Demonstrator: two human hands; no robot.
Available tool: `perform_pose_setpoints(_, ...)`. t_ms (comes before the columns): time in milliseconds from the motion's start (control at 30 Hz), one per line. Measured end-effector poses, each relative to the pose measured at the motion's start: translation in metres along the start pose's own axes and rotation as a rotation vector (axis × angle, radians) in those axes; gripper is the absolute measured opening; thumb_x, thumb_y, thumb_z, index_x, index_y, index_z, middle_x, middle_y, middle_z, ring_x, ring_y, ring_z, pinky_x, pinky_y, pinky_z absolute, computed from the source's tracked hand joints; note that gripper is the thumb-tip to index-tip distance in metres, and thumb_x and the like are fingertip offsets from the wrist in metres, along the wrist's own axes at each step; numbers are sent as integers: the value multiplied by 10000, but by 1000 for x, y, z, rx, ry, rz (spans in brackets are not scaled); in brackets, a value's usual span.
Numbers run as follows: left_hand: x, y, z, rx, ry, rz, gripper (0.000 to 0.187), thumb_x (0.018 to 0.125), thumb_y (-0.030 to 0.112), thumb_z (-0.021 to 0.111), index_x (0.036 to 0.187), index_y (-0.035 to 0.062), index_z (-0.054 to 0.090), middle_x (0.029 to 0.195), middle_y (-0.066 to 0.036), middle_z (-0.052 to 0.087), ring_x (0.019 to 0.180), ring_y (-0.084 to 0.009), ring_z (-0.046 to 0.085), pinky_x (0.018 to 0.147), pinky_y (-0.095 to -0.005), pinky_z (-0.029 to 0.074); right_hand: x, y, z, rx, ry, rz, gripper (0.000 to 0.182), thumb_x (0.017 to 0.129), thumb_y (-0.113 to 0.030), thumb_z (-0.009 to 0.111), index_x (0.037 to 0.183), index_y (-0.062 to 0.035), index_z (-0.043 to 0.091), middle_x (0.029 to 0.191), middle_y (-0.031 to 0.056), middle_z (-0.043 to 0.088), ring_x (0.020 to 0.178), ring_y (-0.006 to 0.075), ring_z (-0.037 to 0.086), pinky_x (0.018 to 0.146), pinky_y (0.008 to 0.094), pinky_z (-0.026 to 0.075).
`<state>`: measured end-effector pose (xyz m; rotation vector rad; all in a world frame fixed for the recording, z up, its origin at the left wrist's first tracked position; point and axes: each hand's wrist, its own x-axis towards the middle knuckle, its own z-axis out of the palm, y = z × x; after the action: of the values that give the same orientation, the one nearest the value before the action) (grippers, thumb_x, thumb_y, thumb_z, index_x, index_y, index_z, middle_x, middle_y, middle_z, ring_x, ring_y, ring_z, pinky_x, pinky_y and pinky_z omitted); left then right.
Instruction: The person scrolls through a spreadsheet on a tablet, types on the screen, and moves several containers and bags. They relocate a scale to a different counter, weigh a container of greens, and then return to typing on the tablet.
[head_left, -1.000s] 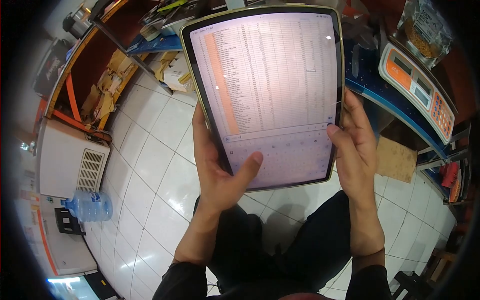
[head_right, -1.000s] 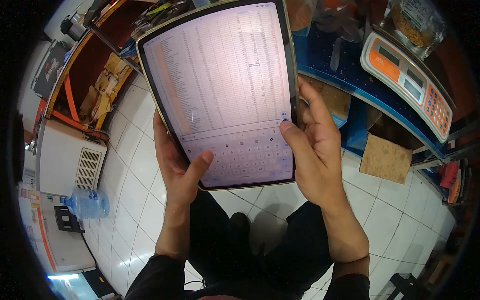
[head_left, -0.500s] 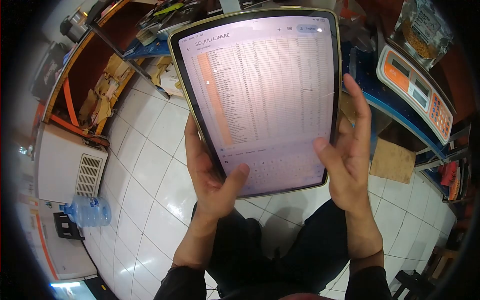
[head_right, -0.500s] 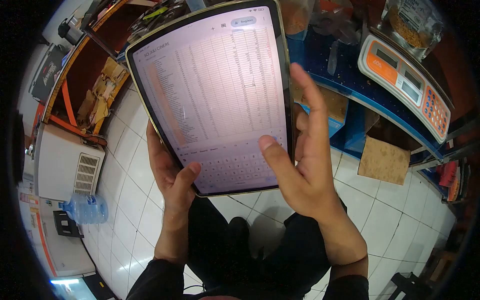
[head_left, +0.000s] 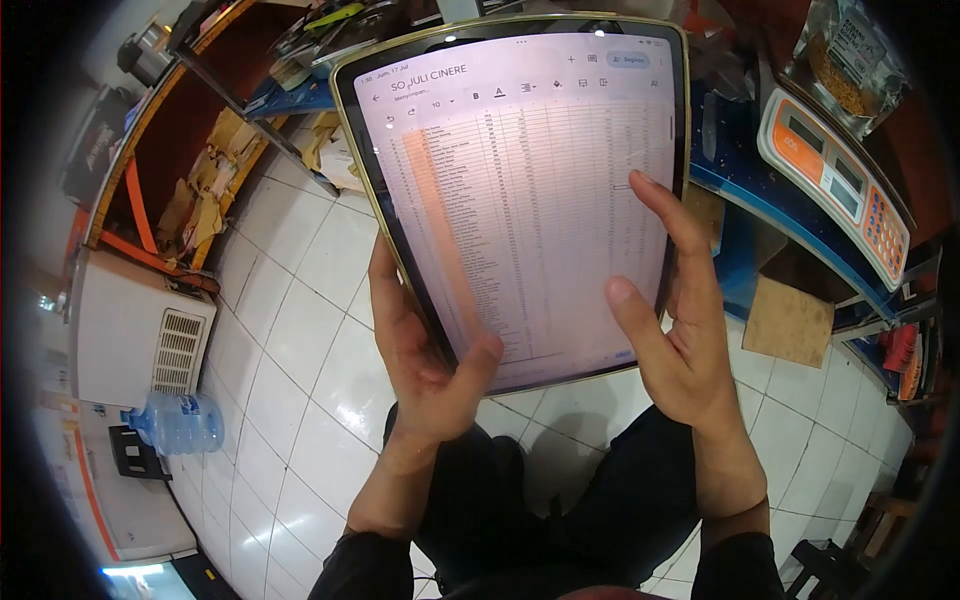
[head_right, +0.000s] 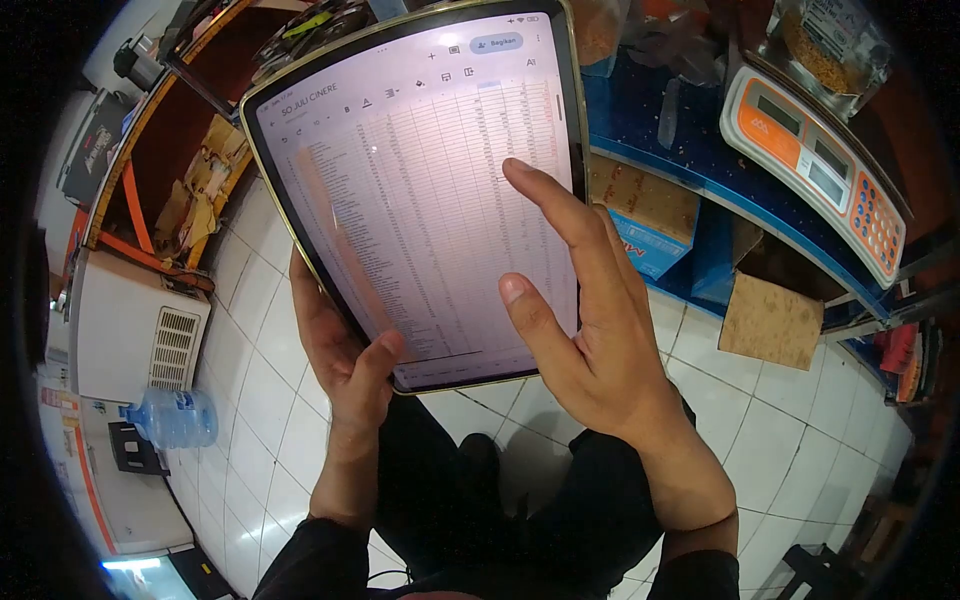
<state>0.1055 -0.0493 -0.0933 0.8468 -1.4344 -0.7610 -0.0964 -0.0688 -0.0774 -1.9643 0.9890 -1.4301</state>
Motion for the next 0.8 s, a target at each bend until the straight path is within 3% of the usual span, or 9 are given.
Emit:
perform_pose_setpoints(700, 2, 1, 0, 62, -70, 71, 892, 695, 68, 544, 1425, -14, 38, 1257, -203, 413, 1162, -265, 486, 971, -386, 426, -1, 0, -3, -96, -42, 28, 513, 910, -204, 495, 1374, -43, 348, 1395, 175, 386, 1287, 322, 380, 1060, 448, 303)
perform_pose_setpoints(767, 2, 1, 0, 74, -63, 71, 894, 693, 67, 542, 1426, -11, 37, 1264, -203, 407, 1168, -266, 480, 976, -386, 421, -3, 3, -3, -23, -41, 44, 643, 864, -264, 557, 1414, -81, 281, 1459, 143, 291, 1366, 281, 255, 1114, 422, 210)
perform_pose_setpoints(800, 2, 1, 0, 75, -66, 78, 894, 693, 62, 539, 1428, -10, 35, 1274, -203, 400, 1176, -268, 472, 982, -388, 414, -3, 4, -2, -21, -43, 42, 643, 864, -264, 557, 1414, -81, 281, 1459, 143, 291, 1366, 281, 255, 1114, 422, 210)
